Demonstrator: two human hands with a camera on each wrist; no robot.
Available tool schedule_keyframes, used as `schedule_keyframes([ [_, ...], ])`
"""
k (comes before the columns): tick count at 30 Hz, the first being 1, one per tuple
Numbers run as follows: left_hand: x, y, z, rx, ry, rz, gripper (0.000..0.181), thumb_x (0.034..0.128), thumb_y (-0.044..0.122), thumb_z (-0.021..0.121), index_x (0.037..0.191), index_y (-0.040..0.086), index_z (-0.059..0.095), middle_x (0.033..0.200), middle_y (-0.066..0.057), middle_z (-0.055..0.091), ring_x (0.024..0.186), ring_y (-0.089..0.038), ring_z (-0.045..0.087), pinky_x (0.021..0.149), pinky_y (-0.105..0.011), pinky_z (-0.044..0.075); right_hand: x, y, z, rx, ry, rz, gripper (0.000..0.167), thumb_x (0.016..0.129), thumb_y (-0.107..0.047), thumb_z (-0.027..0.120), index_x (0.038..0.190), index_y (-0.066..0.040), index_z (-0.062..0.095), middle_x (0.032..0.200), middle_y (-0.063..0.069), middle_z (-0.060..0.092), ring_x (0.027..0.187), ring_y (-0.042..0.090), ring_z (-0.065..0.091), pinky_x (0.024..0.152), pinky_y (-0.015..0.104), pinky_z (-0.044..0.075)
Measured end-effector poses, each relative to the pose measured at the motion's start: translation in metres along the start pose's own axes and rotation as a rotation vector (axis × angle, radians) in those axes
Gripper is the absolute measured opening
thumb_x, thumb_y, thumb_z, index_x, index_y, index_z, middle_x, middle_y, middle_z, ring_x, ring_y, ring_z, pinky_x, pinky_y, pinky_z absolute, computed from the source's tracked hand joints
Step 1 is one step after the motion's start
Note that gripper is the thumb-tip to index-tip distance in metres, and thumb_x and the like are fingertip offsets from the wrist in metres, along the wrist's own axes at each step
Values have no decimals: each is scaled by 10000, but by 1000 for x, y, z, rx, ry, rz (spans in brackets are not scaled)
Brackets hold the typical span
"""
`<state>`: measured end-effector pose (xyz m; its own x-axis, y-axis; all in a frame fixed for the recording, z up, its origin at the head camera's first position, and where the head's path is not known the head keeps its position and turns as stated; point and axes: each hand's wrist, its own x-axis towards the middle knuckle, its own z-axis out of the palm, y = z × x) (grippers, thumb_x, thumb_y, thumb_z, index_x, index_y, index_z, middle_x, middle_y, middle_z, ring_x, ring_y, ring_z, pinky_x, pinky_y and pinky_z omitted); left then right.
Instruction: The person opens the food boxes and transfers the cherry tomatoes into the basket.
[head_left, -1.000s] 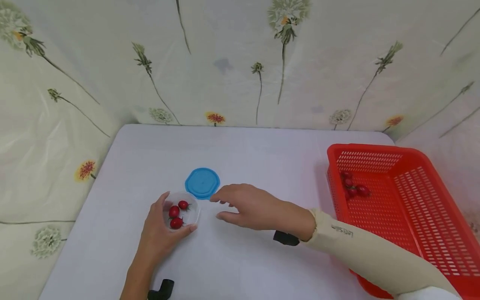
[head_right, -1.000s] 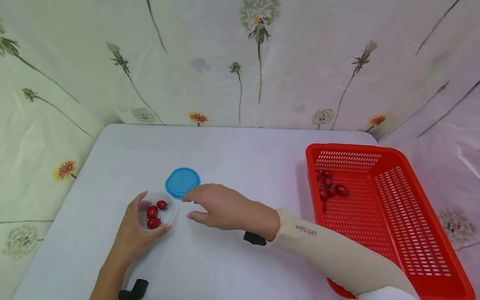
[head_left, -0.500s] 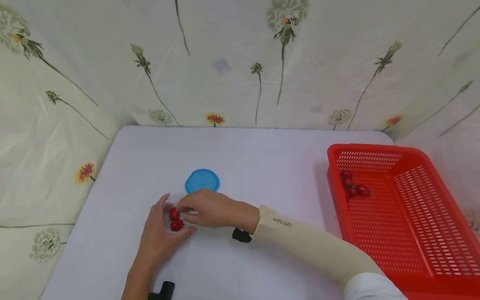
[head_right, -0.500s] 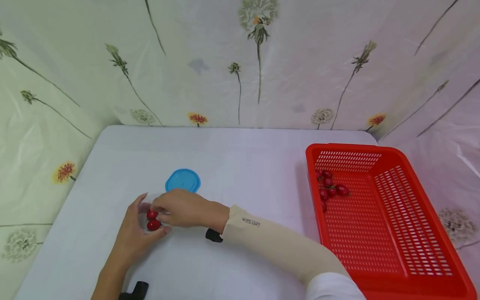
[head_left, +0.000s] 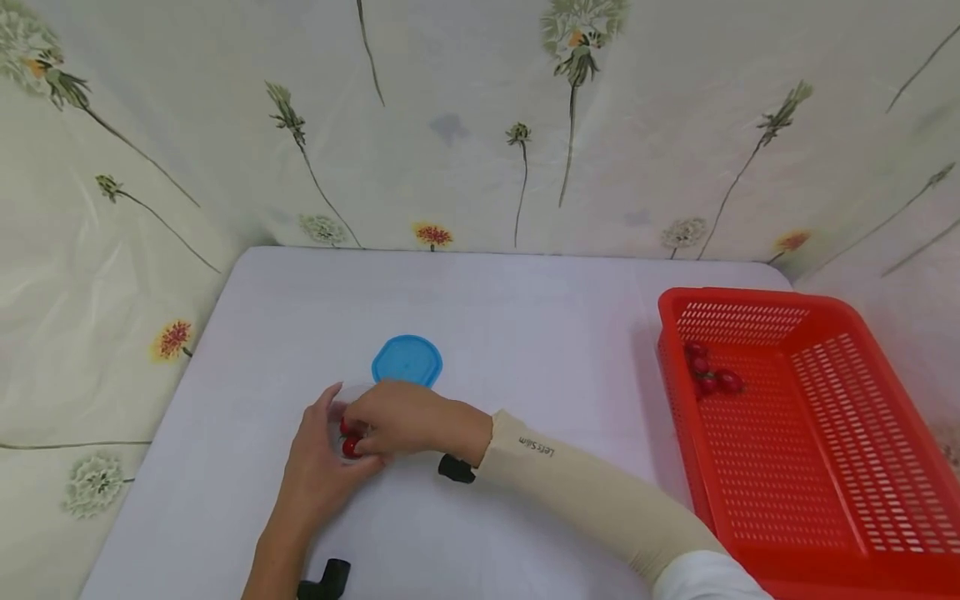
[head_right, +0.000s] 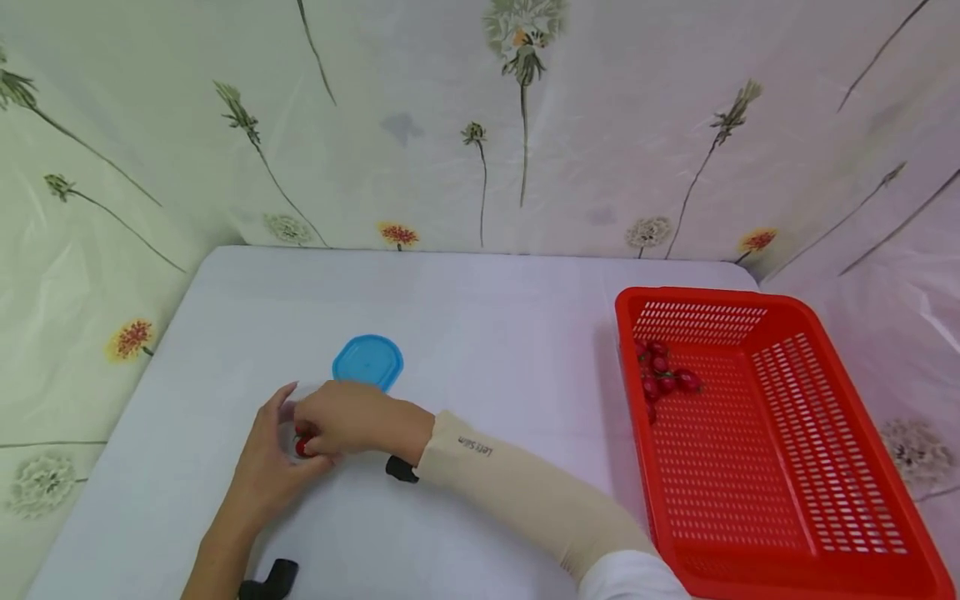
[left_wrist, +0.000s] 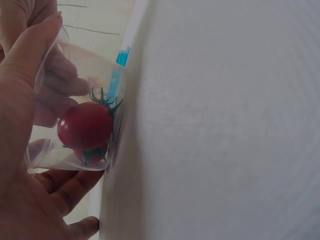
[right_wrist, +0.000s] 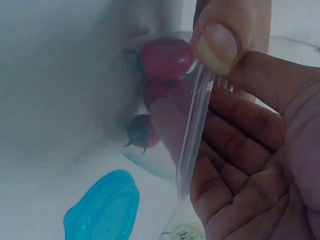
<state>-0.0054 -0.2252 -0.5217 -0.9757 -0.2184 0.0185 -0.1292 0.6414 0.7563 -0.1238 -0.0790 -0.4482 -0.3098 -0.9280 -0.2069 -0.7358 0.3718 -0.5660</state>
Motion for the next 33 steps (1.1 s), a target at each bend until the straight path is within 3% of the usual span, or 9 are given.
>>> schedule_keyframes([
  [3,-1,0,0,0,1,2,1074,783,300,927,1624,132,279,1372,-111,533,1237,-300,553,1040,-552,490,6,-2,5,-47,-20,-10,29,980,-191,737,984,-177,763,801,-142,639,742,27,561,637,140,459],
  [9,-1,0,-2,0,8,-15,1065,788,292,922,1627,136,283,1381,-141,523,1259,-337,543,1039,-584,475,19,-4,13,-87,-11,-30,105,968,-152,744,868,-180,727,739,-118,603,703,36,549,614,138,446],
  [17,-1,0,1,-27,-4,-18,1077,784,299,928,1632,152,280,1369,-137,507,1239,-314,541,1047,-564,460,20,-4,13,-66,-13,2,201,941,-84,721,773,-188,681,702,-98,594,666,46,542,571,158,432],
  [26,-2,-3,4,-10,-8,-23,1118,769,383,939,1634,142,274,1403,-163,501,1282,-350,542,1056,-574,455,22,-7,14,-55,-41,33,143,934,-81,703,829,-170,664,701,-101,601,659,48,558,565,176,438],
  [33,0,-2,2,-7,2,-16,1126,755,350,953,1632,149,276,1344,-136,520,1211,-318,573,1031,-549,473,22,-4,12,-17,-39,-28,202,939,-50,689,775,-162,650,664,-79,577,625,47,527,566,164,420],
])
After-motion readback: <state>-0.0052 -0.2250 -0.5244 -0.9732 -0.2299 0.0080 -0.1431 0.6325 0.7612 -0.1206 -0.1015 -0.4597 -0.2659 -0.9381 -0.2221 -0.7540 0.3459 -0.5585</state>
